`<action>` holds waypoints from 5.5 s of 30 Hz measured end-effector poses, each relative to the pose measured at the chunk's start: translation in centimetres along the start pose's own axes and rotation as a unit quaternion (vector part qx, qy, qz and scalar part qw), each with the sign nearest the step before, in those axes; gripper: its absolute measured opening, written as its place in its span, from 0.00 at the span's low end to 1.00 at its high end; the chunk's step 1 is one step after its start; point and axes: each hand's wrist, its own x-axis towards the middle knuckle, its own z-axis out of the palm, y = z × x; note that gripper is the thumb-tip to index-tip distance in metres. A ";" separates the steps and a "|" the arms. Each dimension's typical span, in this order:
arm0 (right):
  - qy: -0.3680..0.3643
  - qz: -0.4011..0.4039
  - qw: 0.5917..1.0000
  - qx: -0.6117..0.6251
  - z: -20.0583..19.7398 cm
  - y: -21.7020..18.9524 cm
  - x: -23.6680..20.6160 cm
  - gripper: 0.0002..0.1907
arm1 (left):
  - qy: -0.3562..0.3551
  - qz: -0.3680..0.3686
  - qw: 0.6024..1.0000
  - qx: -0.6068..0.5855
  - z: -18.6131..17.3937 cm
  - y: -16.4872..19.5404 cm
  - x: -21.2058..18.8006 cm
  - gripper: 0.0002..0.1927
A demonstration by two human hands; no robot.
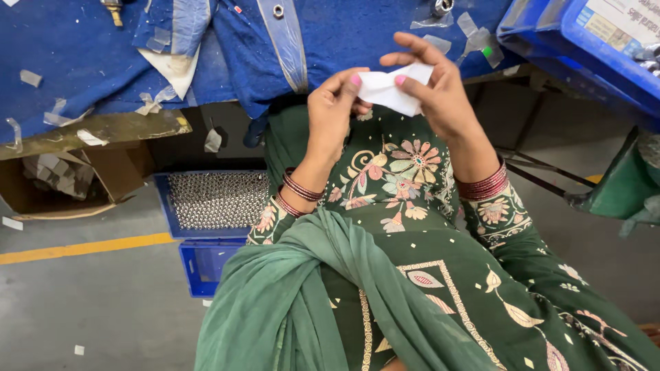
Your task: The person repeatedly picks small white fabric squares and metal rings from a table, wraps each ring with a square, and places the wrapped units on the table. The person handles items one at a time and continues the repetitive wrapping process throughout the clip.
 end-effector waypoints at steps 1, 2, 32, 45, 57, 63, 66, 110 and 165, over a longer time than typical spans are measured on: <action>0.022 0.002 1.000 0.007 -0.2 -0.1 0.2 0.30 | -0.022 -0.004 1.000 0.016 -0.1 0.0 0.0 0.13; 0.045 0.003 0.999 0.014 -0.4 -0.1 0.5 0.29 | -0.044 -0.007 0.998 0.032 -0.2 -0.1 0.0 0.13; 0.091 -0.022 0.995 -0.022 -0.2 4.0 1.0 0.15 | -0.094 0.191 0.928 0.305 3.9 0.2 -0.1 0.05; 0.137 -0.332 0.729 -0.583 0.0 2.9 2.9 0.13 | 0.057 0.450 0.631 0.630 3.9 6.6 16.3 0.11; 0.166 -0.326 0.755 -0.544 -0.6 3.0 3.0 0.16 | -0.030 0.276 0.776 0.566 4.3 5.5 8.9 0.03; 0.187 -0.332 0.734 -0.563 -0.6 3.1 2.5 0.17 | 0.014 0.307 0.760 0.573 4.0 3.6 7.6 0.07; 0.164 -0.338 0.731 -0.570 -1.1 3.3 1.5 0.18 | 0.002 0.351 0.727 0.590 3.7 2.3 7.4 0.07; 0.107 -0.296 0.825 -0.469 4.4 2.0 -7.3 0.22 | 0.061 0.343 0.718 0.603 2.6 0.1 -6.8 0.09; 0.094 -0.108 0.990 0.014 1.6 5.0 -9.6 0.23 | -0.108 0.324 0.835 0.433 4.2 4.1 -9.3 0.13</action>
